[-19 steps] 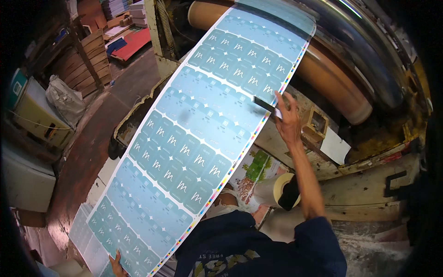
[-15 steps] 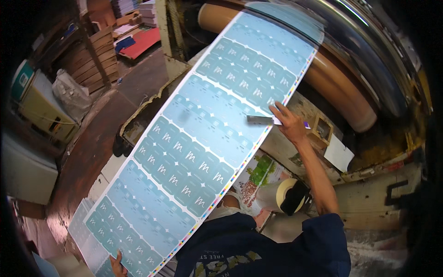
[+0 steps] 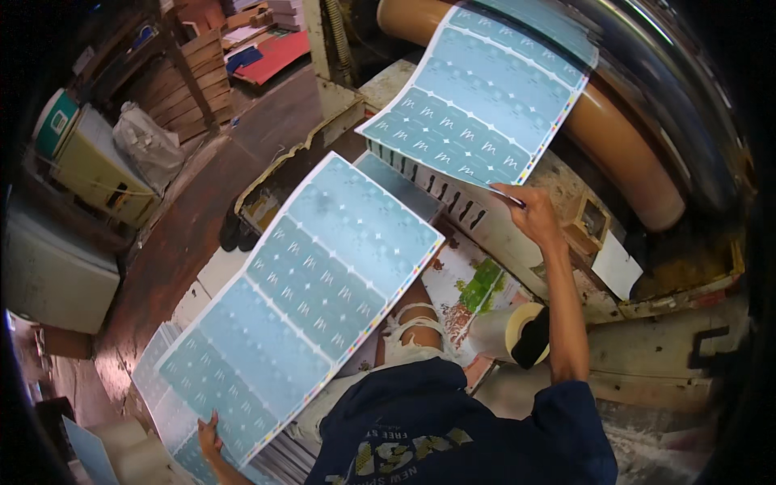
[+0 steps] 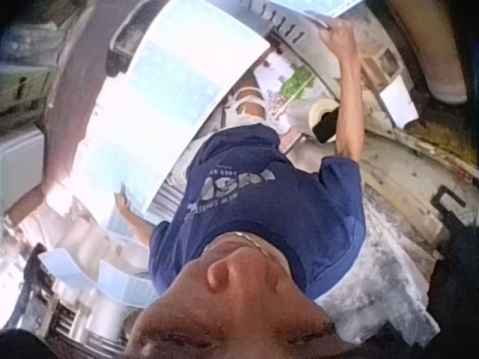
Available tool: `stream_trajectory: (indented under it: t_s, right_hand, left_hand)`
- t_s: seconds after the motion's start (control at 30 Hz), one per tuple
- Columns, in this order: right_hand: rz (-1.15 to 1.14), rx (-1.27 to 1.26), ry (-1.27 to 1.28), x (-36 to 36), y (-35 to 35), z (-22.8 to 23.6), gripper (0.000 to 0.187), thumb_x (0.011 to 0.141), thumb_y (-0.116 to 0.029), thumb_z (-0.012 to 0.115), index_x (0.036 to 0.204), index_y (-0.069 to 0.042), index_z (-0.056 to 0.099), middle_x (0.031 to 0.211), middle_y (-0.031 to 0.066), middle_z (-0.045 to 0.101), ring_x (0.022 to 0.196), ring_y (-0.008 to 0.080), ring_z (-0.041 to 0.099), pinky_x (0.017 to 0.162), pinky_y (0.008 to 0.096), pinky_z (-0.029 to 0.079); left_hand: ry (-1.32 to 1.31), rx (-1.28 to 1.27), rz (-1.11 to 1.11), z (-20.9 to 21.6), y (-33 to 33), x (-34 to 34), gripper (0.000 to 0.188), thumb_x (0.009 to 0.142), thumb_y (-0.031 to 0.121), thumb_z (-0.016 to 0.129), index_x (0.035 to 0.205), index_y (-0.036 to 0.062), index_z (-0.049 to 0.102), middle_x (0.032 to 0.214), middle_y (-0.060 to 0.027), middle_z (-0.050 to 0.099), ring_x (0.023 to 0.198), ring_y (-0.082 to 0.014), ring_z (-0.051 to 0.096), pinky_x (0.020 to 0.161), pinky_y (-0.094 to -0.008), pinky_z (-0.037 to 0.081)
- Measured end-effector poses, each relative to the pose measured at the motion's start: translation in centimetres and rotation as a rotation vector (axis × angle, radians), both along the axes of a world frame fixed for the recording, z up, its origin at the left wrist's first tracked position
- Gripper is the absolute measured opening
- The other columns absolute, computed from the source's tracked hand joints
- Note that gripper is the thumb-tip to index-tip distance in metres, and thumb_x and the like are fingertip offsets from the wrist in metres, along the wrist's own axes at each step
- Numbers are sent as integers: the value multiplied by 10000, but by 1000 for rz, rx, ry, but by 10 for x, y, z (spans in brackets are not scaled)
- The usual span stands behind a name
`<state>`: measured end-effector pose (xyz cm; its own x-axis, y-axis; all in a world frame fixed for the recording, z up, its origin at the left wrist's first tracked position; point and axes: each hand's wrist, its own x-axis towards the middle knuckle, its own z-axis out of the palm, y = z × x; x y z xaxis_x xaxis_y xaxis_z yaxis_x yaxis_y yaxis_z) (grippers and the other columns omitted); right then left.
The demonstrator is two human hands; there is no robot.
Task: The person separates printed sheets of labels as they emerge from a printing machine and stacks them onto a pile on the floor.
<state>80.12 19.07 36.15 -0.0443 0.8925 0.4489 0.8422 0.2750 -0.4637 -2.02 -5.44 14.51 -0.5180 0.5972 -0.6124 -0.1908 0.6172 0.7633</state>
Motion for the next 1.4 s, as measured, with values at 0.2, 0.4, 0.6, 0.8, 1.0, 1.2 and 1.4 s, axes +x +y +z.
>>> stream_trajectory:
  t_s: [0.2,0.4,0.6,0.8,1.0,1.2,1.4]
  right_hand:
    - [11,61,109,-107,-72,15,401,705,95,549,1044,-42,714,950,193,699,767,264,700,700,323,529]
    - [24,24,151,-145,-101,14,325,758,63,609,1049,-40,712,933,192,703,760,238,702,692,305,521]
    - [25,34,213,-143,-128,7,345,764,82,600,1064,-48,709,947,185,709,793,225,706,697,291,520]
    - [46,-77,251,-168,-159,7,413,736,94,573,1097,-62,698,1026,189,697,845,242,710,730,291,529]
    - [107,-179,177,-186,-178,-7,527,684,14,532,1182,-101,661,1152,204,644,1006,316,669,886,349,544]
    - [192,-277,38,-229,-197,-50,585,725,-109,630,1296,-232,590,1217,145,627,707,259,708,606,363,586]
    - [252,-294,-115,-280,-195,-60,606,708,-134,680,1304,-168,577,1210,152,633,753,276,708,640,353,576]
  left_hand:
    - [-134,196,8,-76,55,12,609,809,22,734,1322,-8,407,1149,-125,589,978,-250,608,844,-388,527]
    - [-29,204,-10,-105,97,78,732,797,51,755,1366,-89,316,1248,-155,546,1116,-254,548,986,-368,430]
    - [-111,338,-103,-109,143,117,789,755,168,821,1342,-102,368,1253,-178,543,1122,-253,553,965,-368,447]
    - [1057,-123,-538,-154,117,128,1424,501,406,939,1492,-19,10,1387,-356,362,1215,-412,491,1049,-454,387]
    - [879,-267,-636,-169,79,198,1130,721,-135,597,1474,65,-221,1406,-497,-125,983,-486,614,707,-436,535]
    - [1142,-583,-660,-119,87,227,1383,597,287,907,1493,15,-111,1477,-422,52,1353,-467,306,1062,-559,335]
    - [-1212,734,-501,23,118,322,743,926,504,538,1429,4,317,1369,-208,474,1252,-337,481,1039,-474,412]
